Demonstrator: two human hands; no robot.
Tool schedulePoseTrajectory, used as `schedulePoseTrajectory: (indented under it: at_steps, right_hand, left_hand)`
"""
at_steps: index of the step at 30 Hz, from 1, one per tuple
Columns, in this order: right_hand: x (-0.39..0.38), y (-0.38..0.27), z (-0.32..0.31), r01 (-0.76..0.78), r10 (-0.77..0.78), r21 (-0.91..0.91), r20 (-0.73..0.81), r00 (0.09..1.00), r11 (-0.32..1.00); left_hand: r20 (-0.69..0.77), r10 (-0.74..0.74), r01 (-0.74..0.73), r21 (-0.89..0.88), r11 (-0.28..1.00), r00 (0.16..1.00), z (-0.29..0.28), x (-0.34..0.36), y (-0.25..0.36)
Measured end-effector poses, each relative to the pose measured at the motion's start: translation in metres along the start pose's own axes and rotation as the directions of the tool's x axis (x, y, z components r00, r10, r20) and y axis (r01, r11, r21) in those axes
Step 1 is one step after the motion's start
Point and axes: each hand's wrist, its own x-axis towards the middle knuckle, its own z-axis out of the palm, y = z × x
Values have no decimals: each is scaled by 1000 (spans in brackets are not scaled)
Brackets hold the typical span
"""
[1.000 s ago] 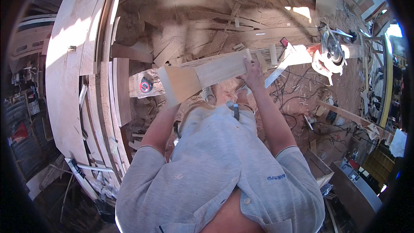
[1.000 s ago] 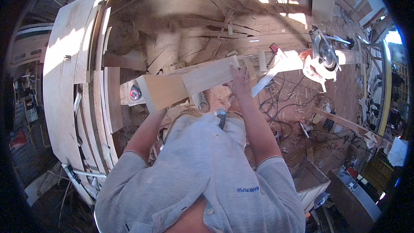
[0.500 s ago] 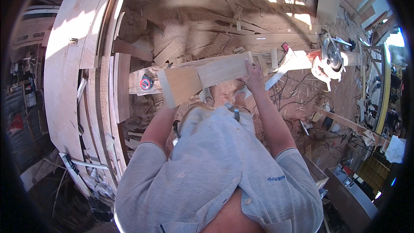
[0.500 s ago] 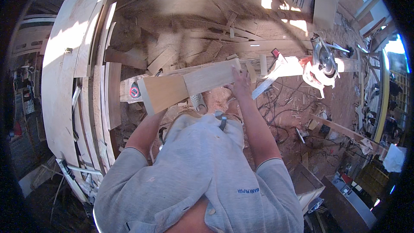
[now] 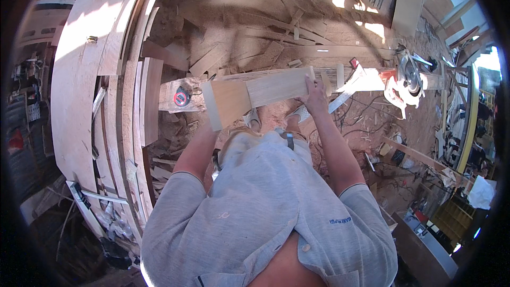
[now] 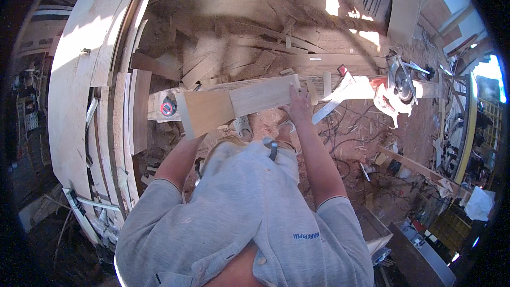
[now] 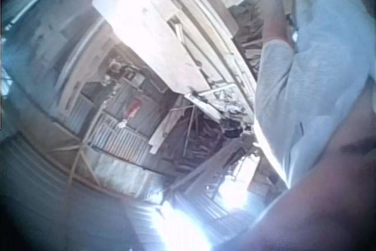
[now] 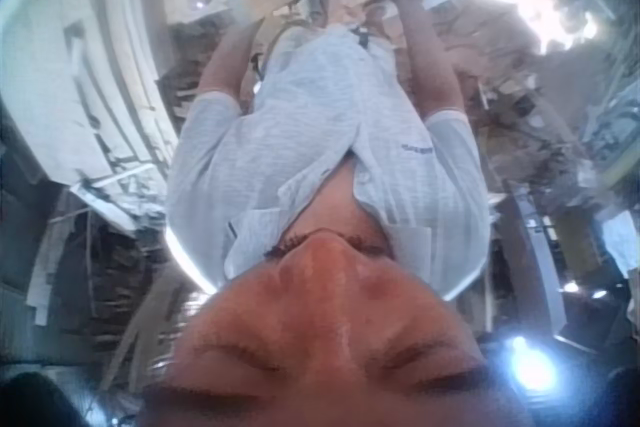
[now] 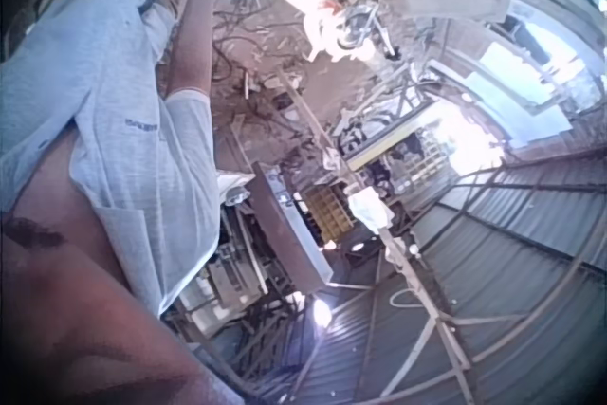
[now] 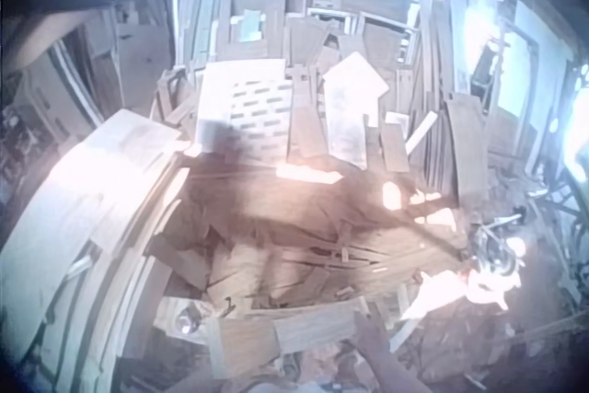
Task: The person adjusts a circular saw blade using pliers, measures and marks a wooden board using a tape measure, square ruler, and pencil, cuts the wood with the circular saw, and aligns the cut wooden pieces together by hand.
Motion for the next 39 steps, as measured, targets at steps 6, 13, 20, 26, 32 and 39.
schedulePoseTrajectory:
  at_steps: [6, 13, 20, 26, 32, 39]
  right_hand:
    - [-1, 0, -2, 9, -9, -6, -11, 1000, 1000]
    - [-3, -4, -6, -6, 6, -18, 8, 1000, 1000]
    - [-2, 0, -2, 12, -12, 3, 3, 1000, 1000]
    - [-1, -5, -4, -18, 19, 12, -16, 1000, 1000]
    - [-3, -3, -4, -8, 9, 14, -24, 1000, 1000]
    - [-2, -1, -2, -34, 34, -5, 14, 999, 999]
  left_hand:
    - [12, -18, 19, -24, 1000, 1000, 4, 3, 0]
    - [2, -49, 49, -27, 998, 999, 2, -1, 2]
    - [12, -85, 85, -50, 995, 996, 5, 3, 0]
    - [20, -125, 126, -89, 988, 992, 7, 7, -2]
    - [-12, -55, 54, -54, 997, 998, 1, 24, -4]
    - [684, 278, -700, 712, -53, 675, -23, 28, 8]
